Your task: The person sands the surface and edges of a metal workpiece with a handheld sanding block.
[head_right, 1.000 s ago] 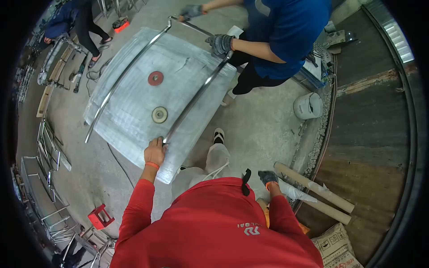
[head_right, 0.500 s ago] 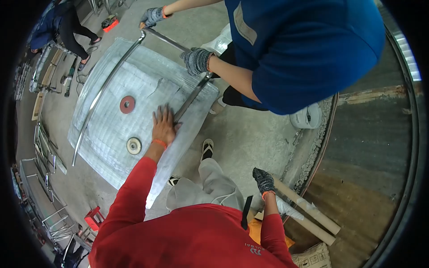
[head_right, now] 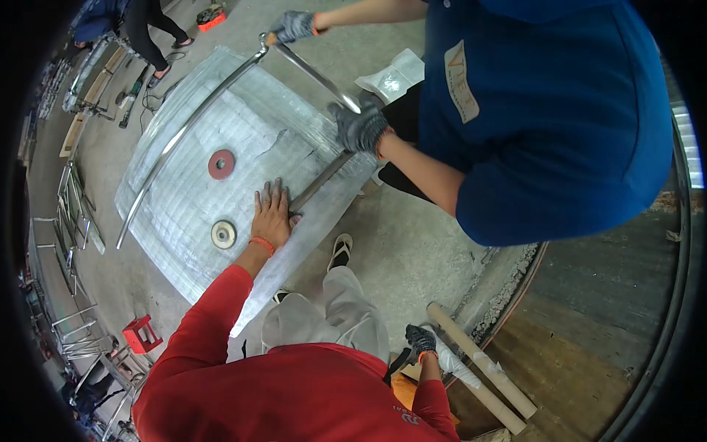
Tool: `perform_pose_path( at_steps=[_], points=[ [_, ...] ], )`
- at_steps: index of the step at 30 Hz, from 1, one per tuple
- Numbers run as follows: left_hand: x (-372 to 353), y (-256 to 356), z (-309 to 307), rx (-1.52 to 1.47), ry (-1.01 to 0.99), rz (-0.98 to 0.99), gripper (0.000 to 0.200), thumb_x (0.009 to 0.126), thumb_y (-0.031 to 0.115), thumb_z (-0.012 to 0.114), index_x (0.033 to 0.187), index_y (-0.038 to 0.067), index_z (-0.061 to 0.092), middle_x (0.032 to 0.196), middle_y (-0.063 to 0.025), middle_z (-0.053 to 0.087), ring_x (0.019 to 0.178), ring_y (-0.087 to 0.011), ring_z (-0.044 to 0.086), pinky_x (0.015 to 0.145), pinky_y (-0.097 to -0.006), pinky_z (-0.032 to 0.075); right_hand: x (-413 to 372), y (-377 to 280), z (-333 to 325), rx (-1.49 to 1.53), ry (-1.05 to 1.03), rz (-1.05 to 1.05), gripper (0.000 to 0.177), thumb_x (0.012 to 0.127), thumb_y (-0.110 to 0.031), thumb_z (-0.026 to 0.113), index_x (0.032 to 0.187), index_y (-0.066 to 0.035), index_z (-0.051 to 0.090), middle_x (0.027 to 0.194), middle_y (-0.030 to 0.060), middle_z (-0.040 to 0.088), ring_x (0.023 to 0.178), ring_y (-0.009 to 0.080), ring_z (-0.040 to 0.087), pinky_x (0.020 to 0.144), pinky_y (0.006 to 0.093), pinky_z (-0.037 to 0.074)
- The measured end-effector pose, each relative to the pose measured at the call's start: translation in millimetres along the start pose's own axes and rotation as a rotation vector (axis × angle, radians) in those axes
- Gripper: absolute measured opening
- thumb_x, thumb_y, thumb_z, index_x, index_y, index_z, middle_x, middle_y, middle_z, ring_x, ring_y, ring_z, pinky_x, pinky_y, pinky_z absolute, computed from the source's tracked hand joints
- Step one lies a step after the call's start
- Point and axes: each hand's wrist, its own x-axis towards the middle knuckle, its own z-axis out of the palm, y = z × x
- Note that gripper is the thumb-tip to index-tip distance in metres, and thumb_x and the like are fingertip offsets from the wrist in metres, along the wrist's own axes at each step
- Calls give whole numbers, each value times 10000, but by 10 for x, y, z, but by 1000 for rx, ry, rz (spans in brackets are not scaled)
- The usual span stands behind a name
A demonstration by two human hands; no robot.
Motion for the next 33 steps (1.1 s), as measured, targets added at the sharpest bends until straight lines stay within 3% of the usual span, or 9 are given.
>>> perform_pose_path(
  at_steps=[5,8,10,13,16,22,26,31,33],
  points=[
    [859,529,31,-105,40,45,739,926,466,555,1463,-5,366,1587,-200,235,1481,-374,180,1200,-530,116,-251,-320,66,36,72,53,381,921,-424,636,1021,-65,712,870,57,731,669,150,609,598,276,450],
    [1465,837,131,-122,201,94,713,918,474,552,1437,3,419,1542,-187,344,1466,-339,236,1211,-490,130,-349,-631,236,422,107,-179,307,916,-327,688,941,-22,720,801,38,707,628,138,606,569,270,460],
    [1524,849,107,-273,152,81,598,900,325,581,1378,-15,463,1486,-225,404,1420,-366,317,1193,-493,188,-426,-782,269,274,129,-248,297,919,-315,684,962,-23,721,799,37,706,632,137,616,574,274,470],
    [1100,519,267,-264,129,19,688,857,379,633,1380,-31,455,1488,-219,401,1418,-358,322,1193,-479,208,-441,-1027,401,115,73,-222,299,937,-289,633,1062,-26,703,839,39,726,654,151,645,605,274,497],
    [81,17,108,-38,126,55,831,845,509,630,1434,-28,396,1551,-200,314,1456,-353,257,1200,-497,185,176,-969,394,-995,-232,-319,332,968,-318,546,1087,-66,725,892,49,719,804,213,662,717,334,520],
    [-1451,-592,36,-98,316,-60,618,871,347,588,1355,-23,484,1355,-226,524,1311,-364,465,1144,-480,297,116,-2600,1449,-972,-286,-703,305,960,-267,518,1083,-69,714,993,84,698,903,248,646,786,374,514],
    [-2561,-532,-756,-411,296,-396,589,867,341,617,1357,44,481,1096,-154,620,939,-328,659,831,-438,515,-275,-3155,2103,-992,-451,-861,292,954,-233,499,1081,-71,706,1061,107,684,969,271,635,832,400,510],
    [-3265,-704,-444,-661,410,-737,529,873,366,621,1291,58,522,1048,-171,635,904,-376,652,789,-456,533,-1117,-3196,3022,-1152,-892,-1153,282,947,-190,475,1078,-74,696,1145,136,667,1052,300,621,889,433,505],
    [-3332,-728,-492,-722,478,-825,449,859,379,668,1109,14,592,995,-206,647,894,-390,652,773,-447,532,-1499,-3260,3397,-1159,-1205,-1453,280,945,-173,466,1077,-75,693,1179,148,660,1085,311,616,912,446,503]
  ],
)
